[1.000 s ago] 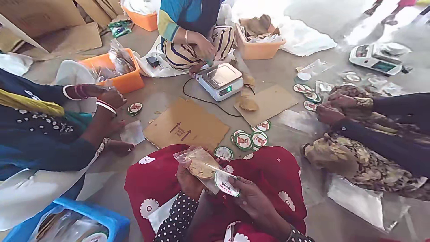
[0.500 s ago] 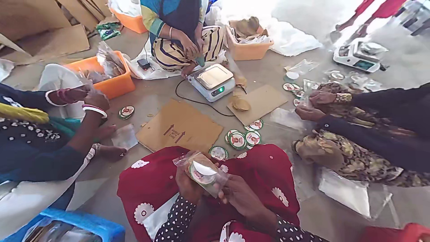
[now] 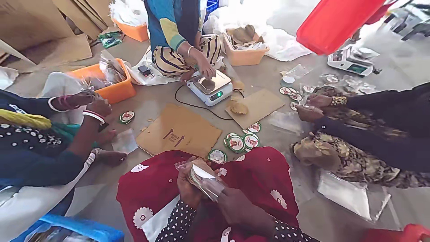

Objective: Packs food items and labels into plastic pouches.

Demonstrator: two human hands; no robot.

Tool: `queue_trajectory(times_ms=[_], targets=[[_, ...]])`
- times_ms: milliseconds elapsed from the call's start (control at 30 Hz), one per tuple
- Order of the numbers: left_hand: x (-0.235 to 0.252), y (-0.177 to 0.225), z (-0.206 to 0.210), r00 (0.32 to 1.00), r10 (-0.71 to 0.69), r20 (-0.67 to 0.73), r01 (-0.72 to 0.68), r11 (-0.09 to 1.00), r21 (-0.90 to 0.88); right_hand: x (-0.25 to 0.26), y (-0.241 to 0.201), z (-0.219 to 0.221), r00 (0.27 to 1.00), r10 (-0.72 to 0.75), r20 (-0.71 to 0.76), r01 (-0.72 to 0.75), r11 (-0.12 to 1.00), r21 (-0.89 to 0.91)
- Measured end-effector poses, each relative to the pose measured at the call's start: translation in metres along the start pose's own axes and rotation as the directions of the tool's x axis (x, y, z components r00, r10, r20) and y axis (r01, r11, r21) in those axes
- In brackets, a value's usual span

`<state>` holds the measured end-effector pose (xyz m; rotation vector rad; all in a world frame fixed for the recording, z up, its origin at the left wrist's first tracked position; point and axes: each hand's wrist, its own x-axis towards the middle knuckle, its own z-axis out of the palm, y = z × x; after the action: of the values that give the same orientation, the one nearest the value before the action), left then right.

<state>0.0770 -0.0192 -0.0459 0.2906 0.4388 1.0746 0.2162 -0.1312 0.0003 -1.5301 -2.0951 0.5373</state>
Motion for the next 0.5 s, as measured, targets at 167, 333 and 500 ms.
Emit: queue_trajectory(times_ms=[167,333,500], targets=[[-0.004,-0.003,0.001,0.995,0.075,0.062,-0.079,0.994,0.075,0.016,-0.006,-0.007,0.860,0.302,0.411,-0.321,0.947,-0.024],[-0.005,-0.002,0.000,0.998,0.022,0.053,-0.024,0.999,0.041,0.015,-0.009,-0.006,0.905,0.319,0.281,-0.374,0.912,0.168],[-0.011,0.000,0.006,0.988,-0.081,0.131,0.080,0.997,0.017,0.008,-0.006,0.002,0.963,0.106,0.246,-0.188,0.923,0.336]])
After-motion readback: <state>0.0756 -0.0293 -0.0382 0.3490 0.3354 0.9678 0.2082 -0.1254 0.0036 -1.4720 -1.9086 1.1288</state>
